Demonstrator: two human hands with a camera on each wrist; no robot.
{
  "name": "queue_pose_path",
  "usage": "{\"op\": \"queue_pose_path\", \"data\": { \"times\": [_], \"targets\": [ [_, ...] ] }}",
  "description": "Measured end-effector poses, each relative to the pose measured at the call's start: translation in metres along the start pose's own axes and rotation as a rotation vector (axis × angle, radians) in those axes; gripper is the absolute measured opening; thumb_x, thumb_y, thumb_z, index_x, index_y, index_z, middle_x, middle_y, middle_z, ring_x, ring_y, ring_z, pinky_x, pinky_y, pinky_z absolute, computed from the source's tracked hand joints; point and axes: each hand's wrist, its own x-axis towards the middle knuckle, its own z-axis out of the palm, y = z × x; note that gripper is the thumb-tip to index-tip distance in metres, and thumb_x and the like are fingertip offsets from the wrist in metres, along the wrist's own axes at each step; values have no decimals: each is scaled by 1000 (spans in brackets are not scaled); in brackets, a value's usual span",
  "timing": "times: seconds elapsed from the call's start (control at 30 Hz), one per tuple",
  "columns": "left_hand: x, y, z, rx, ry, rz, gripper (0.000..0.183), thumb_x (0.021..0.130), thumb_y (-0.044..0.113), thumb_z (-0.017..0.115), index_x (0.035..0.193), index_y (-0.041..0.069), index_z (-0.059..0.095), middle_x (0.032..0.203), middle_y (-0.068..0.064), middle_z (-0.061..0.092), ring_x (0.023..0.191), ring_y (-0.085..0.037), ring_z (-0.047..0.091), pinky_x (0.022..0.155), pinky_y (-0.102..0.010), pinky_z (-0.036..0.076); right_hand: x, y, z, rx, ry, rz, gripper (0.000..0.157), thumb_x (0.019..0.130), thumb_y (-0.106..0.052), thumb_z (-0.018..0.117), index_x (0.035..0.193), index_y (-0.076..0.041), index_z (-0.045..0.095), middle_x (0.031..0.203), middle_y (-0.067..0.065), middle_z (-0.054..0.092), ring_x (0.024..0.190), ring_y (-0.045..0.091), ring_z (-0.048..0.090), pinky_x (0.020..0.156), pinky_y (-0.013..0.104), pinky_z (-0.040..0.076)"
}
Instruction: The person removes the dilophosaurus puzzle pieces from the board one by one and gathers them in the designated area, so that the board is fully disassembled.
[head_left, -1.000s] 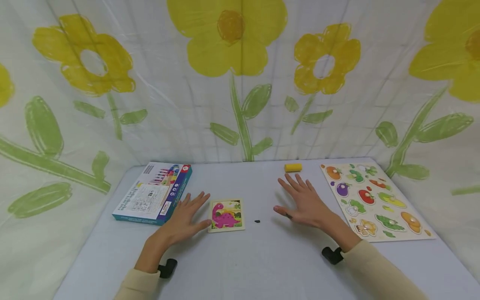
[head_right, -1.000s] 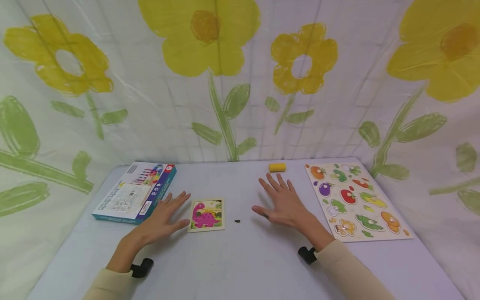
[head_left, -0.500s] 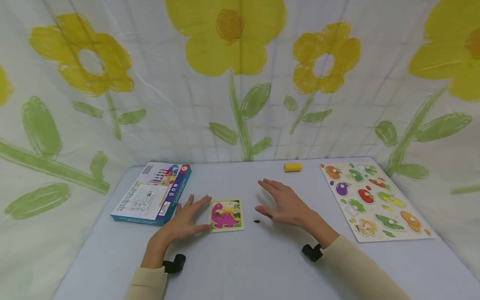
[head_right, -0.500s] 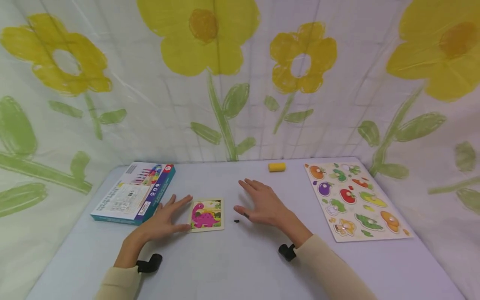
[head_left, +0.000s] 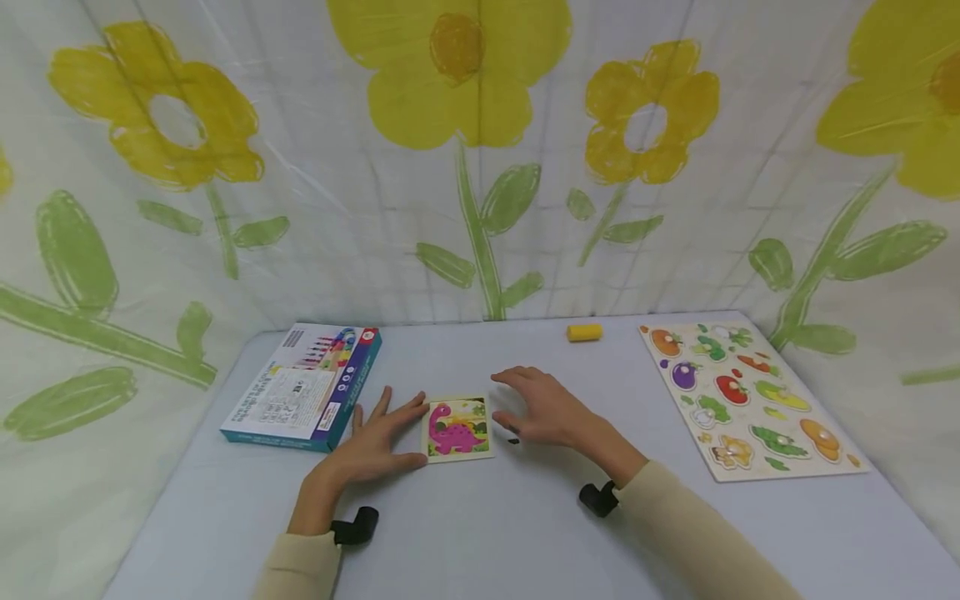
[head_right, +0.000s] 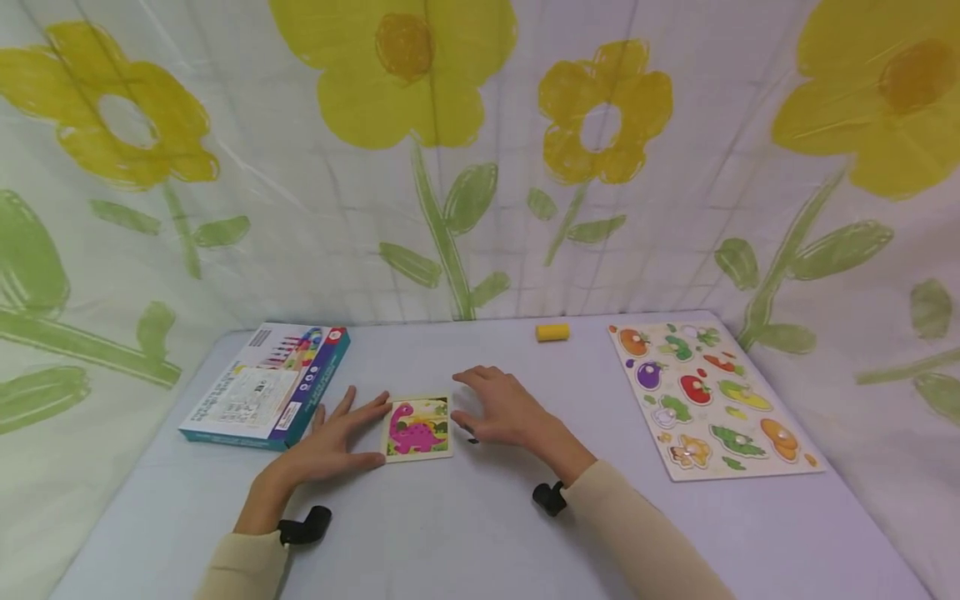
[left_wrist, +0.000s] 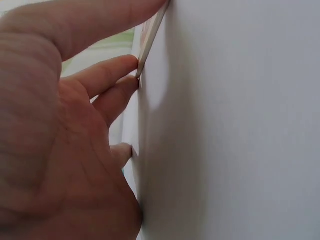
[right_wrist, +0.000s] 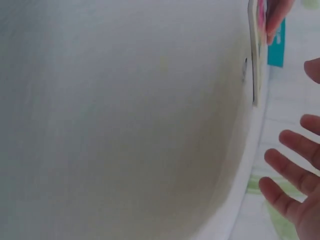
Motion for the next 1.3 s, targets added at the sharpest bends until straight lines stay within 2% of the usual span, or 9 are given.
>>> {"op": "queue_pose_path", "data": {
  "times": [0.2,0.33,0.5,0.63,0.8,1.1,1.3],
  "targets": [
    [5,6,5,9,-5,-17,84,89,44,79,163,23,44,177,0,28,165,-47,-12,117,-80,-25,12,-4,7,22,-40,-18,49,100,-36,72,141,-12,65,143,7,67,136,30,61,116,53,51],
    [4,5,6,23,-4,-23,85,89,45,79,163,23,43,177,0,28,166,-47,-10,117,-80,-25,21,-10,15,23,-57,-27,40,100,-34,73,134,-13,70,129,4,71,121,23,65,109,46,55],
    [3,4,6,39,8,-14,85,89,45,80,163,22,44,177,-1,29,165,-49,-8,116,-81,-24,33,-19,20,16,-81,-50,35,100,-31,73,129,-13,72,113,2,71,103,16,64,98,39,58],
    [3,3,7,56,14,-10,85,89,47,78,163,23,43,177,0,29,166,-48,-7,117,-82,-23,43,-26,24,8,-102,-74,31,101,-28,70,128,-13,73,106,0,67,95,13,62,89,32,58],
    [4,4,7,42,15,-3,86,89,48,78,163,23,43,177,0,29,165,-49,-7,116,-82,-23,55,-29,29,-4,-125,-86,27,104,-25,66,128,-15,73,96,-2,63,83,11,55,76,25,50],
    [3,6,6,27,18,12,86,89,48,78,163,21,43,177,-1,30,165,-50,-7,115,-84,-23,72,-36,34,-16,-143,-148,21,105,-20,64,120,-15,78,99,-1,68,78,9,52,73,22,46],
    [3,6,6,29,13,1,86,89,47,78,163,20,43,176,0,30,166,-48,-8,116,-83,-24,79,-36,38,11,-160,-140,19,106,-18,63,117,-15,77,92,-1,65,78,9,51,71,21,45]
  ]
}}
